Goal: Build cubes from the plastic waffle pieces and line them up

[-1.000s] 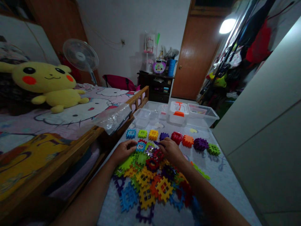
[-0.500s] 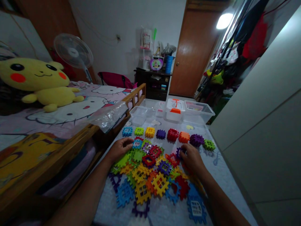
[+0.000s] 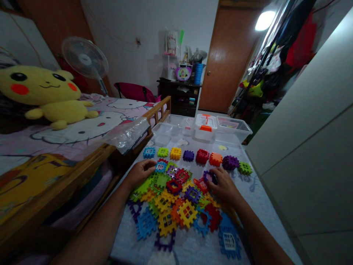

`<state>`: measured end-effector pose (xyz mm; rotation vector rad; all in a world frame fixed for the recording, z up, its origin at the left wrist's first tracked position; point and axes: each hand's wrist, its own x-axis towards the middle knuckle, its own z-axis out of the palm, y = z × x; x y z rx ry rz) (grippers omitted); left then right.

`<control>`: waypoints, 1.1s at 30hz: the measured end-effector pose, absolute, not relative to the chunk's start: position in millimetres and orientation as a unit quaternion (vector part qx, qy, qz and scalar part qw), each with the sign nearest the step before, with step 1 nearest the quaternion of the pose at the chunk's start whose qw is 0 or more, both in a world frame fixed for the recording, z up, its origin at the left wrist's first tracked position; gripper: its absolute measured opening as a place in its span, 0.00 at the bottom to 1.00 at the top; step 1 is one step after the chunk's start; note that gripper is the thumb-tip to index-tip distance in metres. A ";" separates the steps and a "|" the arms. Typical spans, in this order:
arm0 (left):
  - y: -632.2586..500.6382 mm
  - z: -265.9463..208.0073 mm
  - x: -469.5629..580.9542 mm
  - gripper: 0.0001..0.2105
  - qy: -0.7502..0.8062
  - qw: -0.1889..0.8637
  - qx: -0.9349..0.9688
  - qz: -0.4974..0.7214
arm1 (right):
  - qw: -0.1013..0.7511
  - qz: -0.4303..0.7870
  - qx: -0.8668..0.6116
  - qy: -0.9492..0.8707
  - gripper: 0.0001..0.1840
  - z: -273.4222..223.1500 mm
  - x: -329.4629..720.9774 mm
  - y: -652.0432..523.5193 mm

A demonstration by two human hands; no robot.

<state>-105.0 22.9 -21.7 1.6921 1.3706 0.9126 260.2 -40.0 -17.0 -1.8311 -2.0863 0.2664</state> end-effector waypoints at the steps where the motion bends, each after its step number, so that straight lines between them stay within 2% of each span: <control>1: 23.1 -22.0 -105.4 0.20 0.538 0.378 0.664 0.356 | 0.180 0.094 -0.648 -0.734 0.19 -18.6 260.5 -39.6; 7: 23.6 -23.8 -107.5 0.19 0.536 0.364 0.677 0.351 | 0.210 0.061 -0.684 -0.696 0.17 -15.7 258.3 -40.3; 10: 23.9 -25.1 -108.6 0.19 0.535 0.362 0.678 0.352 | 0.229 0.080 -0.623 -0.743 0.14 5.5 244.3 -51.4; 13: 24.2 -25.7 -108.9 0.19 0.538 0.363 0.678 0.345 | 0.187 0.168 -0.514 -0.820 0.15 27.8 222.3 -66.8; 15: 24.1 -25.1 -108.2 0.19 0.541 0.363 0.677 0.343 | 0.142 0.172 -0.503 -0.835 0.15 34.6 208.5 -75.3; 18: 23.4 -23.0 -106.2 0.19 0.543 0.371 0.669 0.347 | 0.121 0.161 -0.513 -0.834 0.14 31.5 195.3 -82.6; 22: 22.7 -21.7 -105.1 0.21 0.544 0.380 0.659 0.355 | 0.154 0.192 -0.520 -0.818 0.17 22.9 192.2 -85.2; 25: 22.7 -21.9 -105.7 0.21 0.543 0.373 0.665 0.352 | 0.210 0.208 -0.521 -0.801 0.18 21.9 202.3 -79.5; 29: 22.6 -21.4 -105.3 0.22 0.547 0.376 0.665 0.341 | 0.300 0.146 -0.563 -0.756 0.18 15.5 235.2 -58.0; 33: 22.5 -20.8 -104.2 0.22 0.547 0.385 0.659 0.343 | 0.295 0.090 -0.620 -0.721 0.19 -3.4 265.0 -39.1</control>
